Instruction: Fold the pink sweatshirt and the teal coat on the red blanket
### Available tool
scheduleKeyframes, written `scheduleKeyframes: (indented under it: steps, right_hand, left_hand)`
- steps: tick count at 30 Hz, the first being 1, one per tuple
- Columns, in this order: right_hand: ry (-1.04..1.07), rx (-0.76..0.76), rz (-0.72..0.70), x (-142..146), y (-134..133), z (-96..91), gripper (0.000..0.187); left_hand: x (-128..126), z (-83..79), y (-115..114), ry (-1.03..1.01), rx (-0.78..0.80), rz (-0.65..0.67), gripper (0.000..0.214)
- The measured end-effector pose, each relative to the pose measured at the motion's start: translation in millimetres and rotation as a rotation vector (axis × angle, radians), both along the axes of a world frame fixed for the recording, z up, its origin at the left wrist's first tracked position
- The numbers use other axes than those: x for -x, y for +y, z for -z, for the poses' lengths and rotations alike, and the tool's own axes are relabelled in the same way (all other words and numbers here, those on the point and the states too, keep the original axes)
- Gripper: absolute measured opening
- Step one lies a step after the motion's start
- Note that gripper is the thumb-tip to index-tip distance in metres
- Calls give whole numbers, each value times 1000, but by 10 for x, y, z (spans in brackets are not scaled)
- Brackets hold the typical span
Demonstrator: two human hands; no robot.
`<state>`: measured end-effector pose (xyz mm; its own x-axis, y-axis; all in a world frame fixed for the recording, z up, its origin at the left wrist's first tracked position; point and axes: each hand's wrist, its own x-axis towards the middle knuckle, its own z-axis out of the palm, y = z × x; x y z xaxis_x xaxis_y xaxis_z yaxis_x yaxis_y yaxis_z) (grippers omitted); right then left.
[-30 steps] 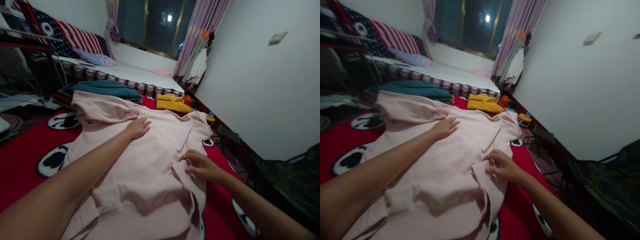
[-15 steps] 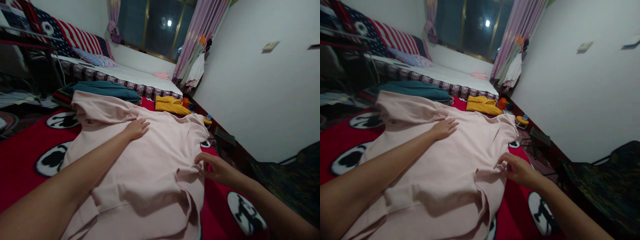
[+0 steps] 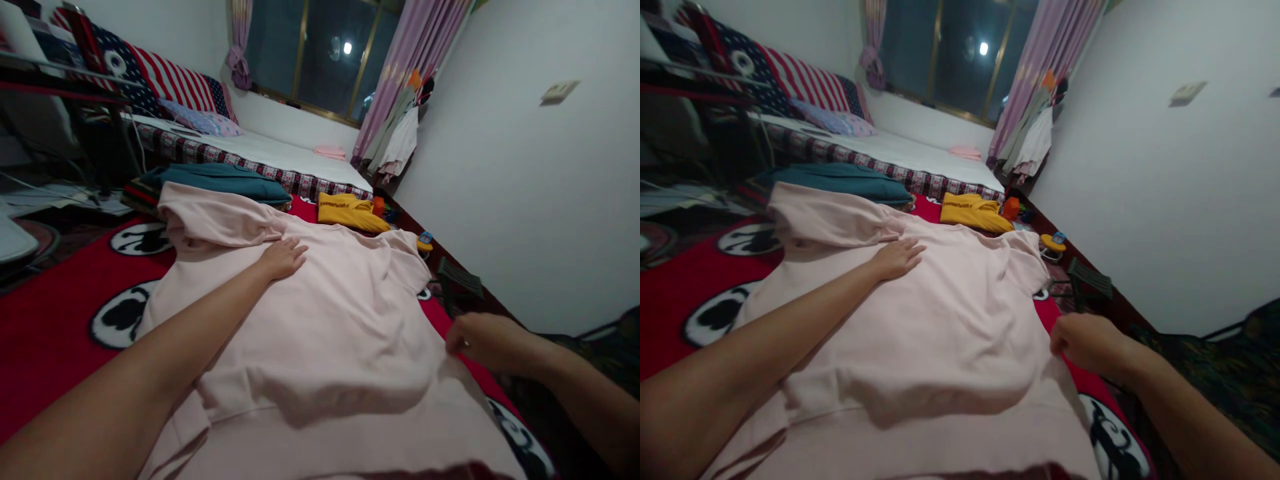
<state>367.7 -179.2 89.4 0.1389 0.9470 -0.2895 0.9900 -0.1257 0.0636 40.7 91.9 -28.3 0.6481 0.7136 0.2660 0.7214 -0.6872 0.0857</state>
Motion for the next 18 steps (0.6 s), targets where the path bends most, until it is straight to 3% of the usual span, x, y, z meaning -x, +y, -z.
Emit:
scheduleKeyframes:
  steps: [2,4,6,9,13,15,18]
  right_hand:
    - [-101,-141,-52,353,370,-41,20]
    - [39,-282,-121,783,765,47,26]
    - [182,-385,-265,1177,1099,268,42]
    - [199,-418,-279,1532,1413,714,59]
    - [180,-413,-211,1564,1542,1095,59]
    - [219,-426,-219,1503,1543,1134,57]
    - [298,-481,-226,1431,1533,1121,52]
  left_hand:
    - [3,-3,-12,-5,-13,6,49]
    - [13,-7,-27,-25,-21,14,48]
    - [28,-8,-44,-49,-25,12,46]
    - [50,4,-51,-100,-38,-3,42]
    - [93,-2,-30,-240,-13,-23,34]
    - [140,-56,-30,-294,-23,-61,32]
    - [274,-206,-58,-314,-164,-162,38]
